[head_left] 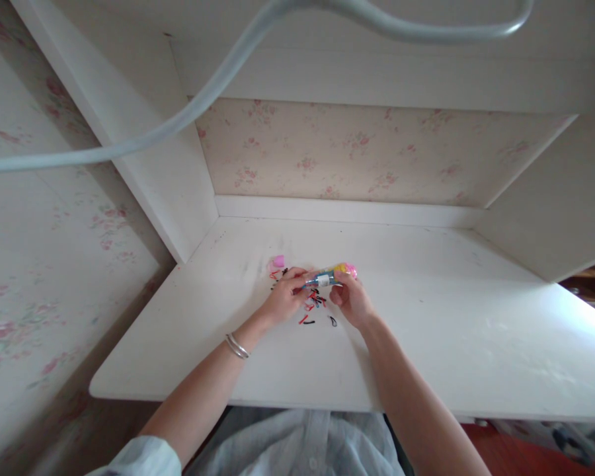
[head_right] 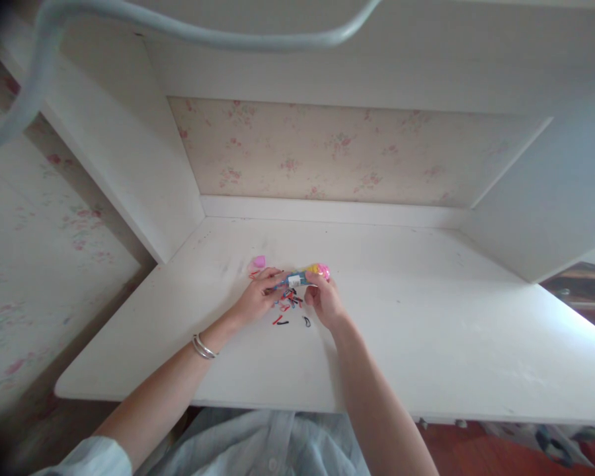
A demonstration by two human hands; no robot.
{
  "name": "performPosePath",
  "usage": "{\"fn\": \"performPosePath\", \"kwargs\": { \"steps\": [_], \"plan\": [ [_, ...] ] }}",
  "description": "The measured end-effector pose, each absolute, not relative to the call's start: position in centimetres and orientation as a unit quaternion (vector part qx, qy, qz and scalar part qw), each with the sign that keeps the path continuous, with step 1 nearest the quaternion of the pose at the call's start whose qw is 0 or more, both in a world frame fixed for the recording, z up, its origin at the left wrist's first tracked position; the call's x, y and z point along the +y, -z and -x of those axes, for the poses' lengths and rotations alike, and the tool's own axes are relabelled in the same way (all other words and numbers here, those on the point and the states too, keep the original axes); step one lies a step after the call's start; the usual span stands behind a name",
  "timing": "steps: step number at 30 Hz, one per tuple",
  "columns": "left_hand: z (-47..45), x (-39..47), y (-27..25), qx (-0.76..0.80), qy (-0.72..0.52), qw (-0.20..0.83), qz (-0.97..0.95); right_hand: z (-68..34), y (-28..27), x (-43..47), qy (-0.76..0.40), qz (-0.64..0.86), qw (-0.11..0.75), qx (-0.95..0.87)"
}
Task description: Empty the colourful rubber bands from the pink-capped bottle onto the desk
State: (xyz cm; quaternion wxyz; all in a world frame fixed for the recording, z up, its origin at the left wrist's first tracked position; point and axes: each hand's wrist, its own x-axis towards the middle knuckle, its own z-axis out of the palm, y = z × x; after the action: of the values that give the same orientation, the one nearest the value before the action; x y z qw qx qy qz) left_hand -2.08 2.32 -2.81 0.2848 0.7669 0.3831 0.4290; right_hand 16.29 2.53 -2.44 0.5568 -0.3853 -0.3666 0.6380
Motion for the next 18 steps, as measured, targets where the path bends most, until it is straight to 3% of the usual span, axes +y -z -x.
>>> {"fn": "performPosePath", "kwargs": {
  "steps": [9,18],
  "plan": [
    [1.4,2.0,3.8,0.346,-0.361,0.357,-0.789,-15.9,3.0,2.2,-0.620,0.419,0.512,-0.422],
    [2.2,2.4,2.7,0.344,-0.360,0.333,-0.801,-16.6,3.0,3.1,-0.592,0.406,0.583,-0.382]
  ]
}}
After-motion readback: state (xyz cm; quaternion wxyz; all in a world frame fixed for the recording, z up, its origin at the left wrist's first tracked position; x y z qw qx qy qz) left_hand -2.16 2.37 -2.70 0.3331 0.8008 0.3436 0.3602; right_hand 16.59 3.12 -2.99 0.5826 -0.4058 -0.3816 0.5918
